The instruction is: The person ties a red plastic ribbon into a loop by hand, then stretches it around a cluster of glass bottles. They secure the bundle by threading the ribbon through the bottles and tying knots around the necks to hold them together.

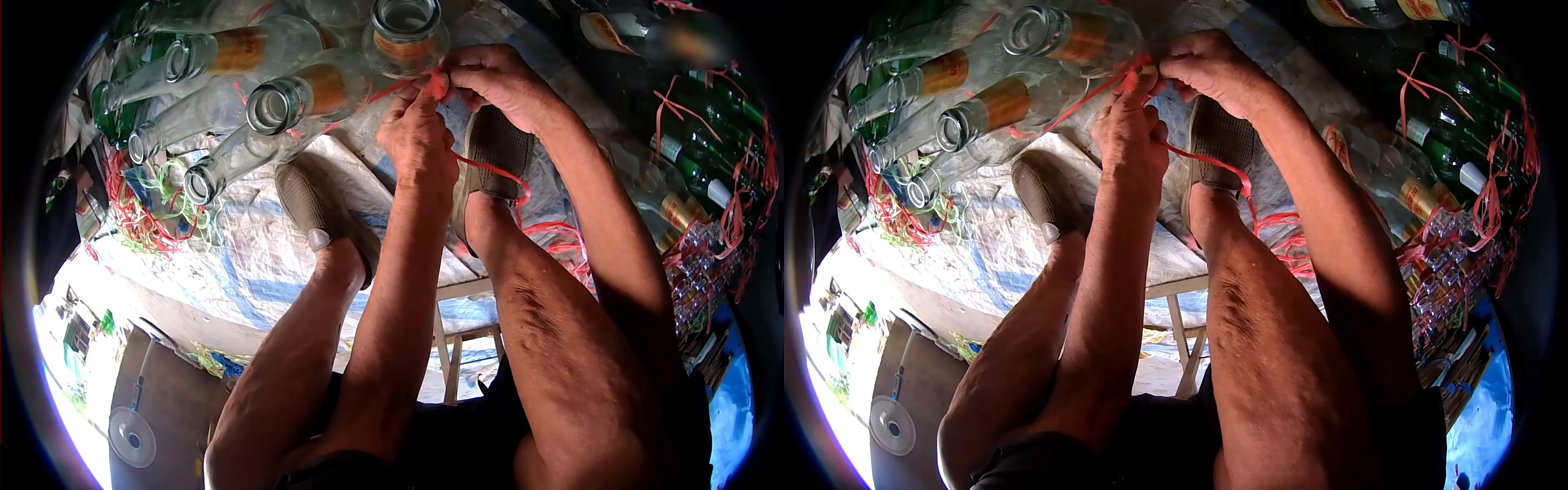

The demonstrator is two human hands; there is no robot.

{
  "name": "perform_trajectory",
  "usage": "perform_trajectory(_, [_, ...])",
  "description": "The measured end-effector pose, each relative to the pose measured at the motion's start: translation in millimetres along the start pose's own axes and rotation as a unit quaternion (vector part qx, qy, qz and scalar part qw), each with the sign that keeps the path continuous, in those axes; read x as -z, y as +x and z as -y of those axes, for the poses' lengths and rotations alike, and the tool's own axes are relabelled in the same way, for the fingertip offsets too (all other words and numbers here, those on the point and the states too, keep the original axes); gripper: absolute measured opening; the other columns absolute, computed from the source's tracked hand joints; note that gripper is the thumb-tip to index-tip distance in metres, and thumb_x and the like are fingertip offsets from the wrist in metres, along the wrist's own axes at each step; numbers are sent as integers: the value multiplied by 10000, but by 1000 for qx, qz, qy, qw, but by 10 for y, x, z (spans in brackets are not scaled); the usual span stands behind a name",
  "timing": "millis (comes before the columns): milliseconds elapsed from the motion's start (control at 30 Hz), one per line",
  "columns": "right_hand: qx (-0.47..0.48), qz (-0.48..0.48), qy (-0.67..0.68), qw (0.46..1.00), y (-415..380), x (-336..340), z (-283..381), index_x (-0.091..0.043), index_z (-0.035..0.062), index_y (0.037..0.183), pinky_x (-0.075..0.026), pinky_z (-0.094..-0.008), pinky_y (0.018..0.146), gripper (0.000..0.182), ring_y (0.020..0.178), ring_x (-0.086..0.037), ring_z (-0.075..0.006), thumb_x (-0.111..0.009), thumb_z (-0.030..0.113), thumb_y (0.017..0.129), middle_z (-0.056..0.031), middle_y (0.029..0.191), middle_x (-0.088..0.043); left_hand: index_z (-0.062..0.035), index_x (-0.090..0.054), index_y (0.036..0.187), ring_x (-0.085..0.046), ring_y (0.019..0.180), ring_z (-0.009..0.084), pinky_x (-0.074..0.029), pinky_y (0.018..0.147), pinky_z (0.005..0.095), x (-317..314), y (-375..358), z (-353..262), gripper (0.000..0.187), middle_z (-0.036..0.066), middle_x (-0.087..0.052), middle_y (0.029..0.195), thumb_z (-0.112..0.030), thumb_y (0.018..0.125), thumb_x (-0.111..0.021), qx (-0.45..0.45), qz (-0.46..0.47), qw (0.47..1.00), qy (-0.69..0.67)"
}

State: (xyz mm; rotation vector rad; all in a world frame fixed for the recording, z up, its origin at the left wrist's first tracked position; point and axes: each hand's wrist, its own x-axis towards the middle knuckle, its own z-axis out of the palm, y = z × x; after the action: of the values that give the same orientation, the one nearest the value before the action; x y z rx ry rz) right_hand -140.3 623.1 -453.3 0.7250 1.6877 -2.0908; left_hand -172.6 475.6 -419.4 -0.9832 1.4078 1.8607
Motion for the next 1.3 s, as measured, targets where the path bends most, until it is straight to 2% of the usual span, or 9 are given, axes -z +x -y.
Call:
perform_trajectory(100, [16, -2, -28, 999, -15, -13, 2, -744, 65, 980, -459, -244, 607, 205, 704, -584, -64, -691, 263, 983, 7, 851, -705, -46, -751, 1007, -408, 482, 63, -271, 422, 238, -28, -4, -22, 207, 36, -694, 783, -117, 833, -836, 10, -8, 1000, 11])
perform_trajectory(200, [18, -21, -75, 997, -19, -6, 21, -752, 58, 1000, -472, -247, 601, 225, 704, -593, -66, -689, 273, 989, 7, 855, -710, -39, -748, 998, -405, 479, 68, -271, 421, 239, -28, 1, -25, 201, 42, -692, 783, -117, 831, -828, 10, -11, 1000, 17])
perform_trajectory(633, [-2, -76, -170, 982, -53, -94, 139, -758, 50, 1044, -539, -273, 613, 203, 710, -636, -83, -662, 203, 952, -11, 855, -727, -11, -722, 933, -399, 497, 65, -276, 431, 257, -27, 116, 57, 218, -23, -573, 683, -190, 848, -813, -45, -6, 999, 11])
perform_trajectory(700, [-6, -95, -195, 976, -49, -121, 147, -759, 42, 1039, -550, -277, 618, 197, 710, -646, -85, -655, 180, 943, -16, 823, -722, 12, -732, 956, -468, 557, 76, -351, 483, 262, -14, 139, 67, 236, -10, -619, 729, -181, 850, -814, -60, 4, 997, 42])
perform_trajectory(800, [59, -132, -297, 944, -11, -137, 133, -764, 39, 1006, -547, -301, 628, 175, 693, -665, -122, -661, 141, 908, -65, 772, -723, 44, -747, 996, -561, 682, 100, -446, 607, 265, -1, 185, 126, 250, 20, -691, 826, -150, 852, -811, -111, 25, 993, 38])
perform_trajectory(900, [168, -182, -344, 906, 5, -168, 112, -746, 36, 872, -560, -456, 696, 193, 740, -705, -384, -677, 193, 785, -220, 792, -696, 66, -755, 1024, -610, 801, 120, -492, 731, 269, -18, 233, 167, 248, 53, -739, 923, -119, 866, -800, -126, 11, 991, 50])
perform_trajectory(1000, [153, -182, -351, 906, -14, -174, 154, -739, 31, 859, -557, -469, 696, 191, 767, -698, -413, -684, 197, 783, -221, 802, -701, 76, -756, 1025, -611, 828, 120, -502, 763, 277, -72, 193, 193, 244, 63, -748, 947, -118, 880, -789, -144, -13, 987, 62])
perform_trajectory(1200, [179, -182, -355, 899, -23, -177, 102, -738, 29, 873, -555, -458, 679, 171, 730, -694, -392, -670, 163, 791, -214, 797, -698, 89, -740, 977, -593, 813, 123, -498, 751, 291, -158, 193, 241, 228, 52, -729, 918, -113, 875, -765, -191, -33, 980, 36])
perform_trajectory(1300, [241, -133, -297, 914, -54, -130, 55, -735, 23, 1031, -531, -321, 621, 162, 662, -658, -162, -641, 99, 924, -80, 781, -708, 89, -733, 958, -591, 793, 131, -491, 732, 292, -198, 176, 239, 198, 60, -726, 910, -83, 862, -753, -188, -35, 982, 3])
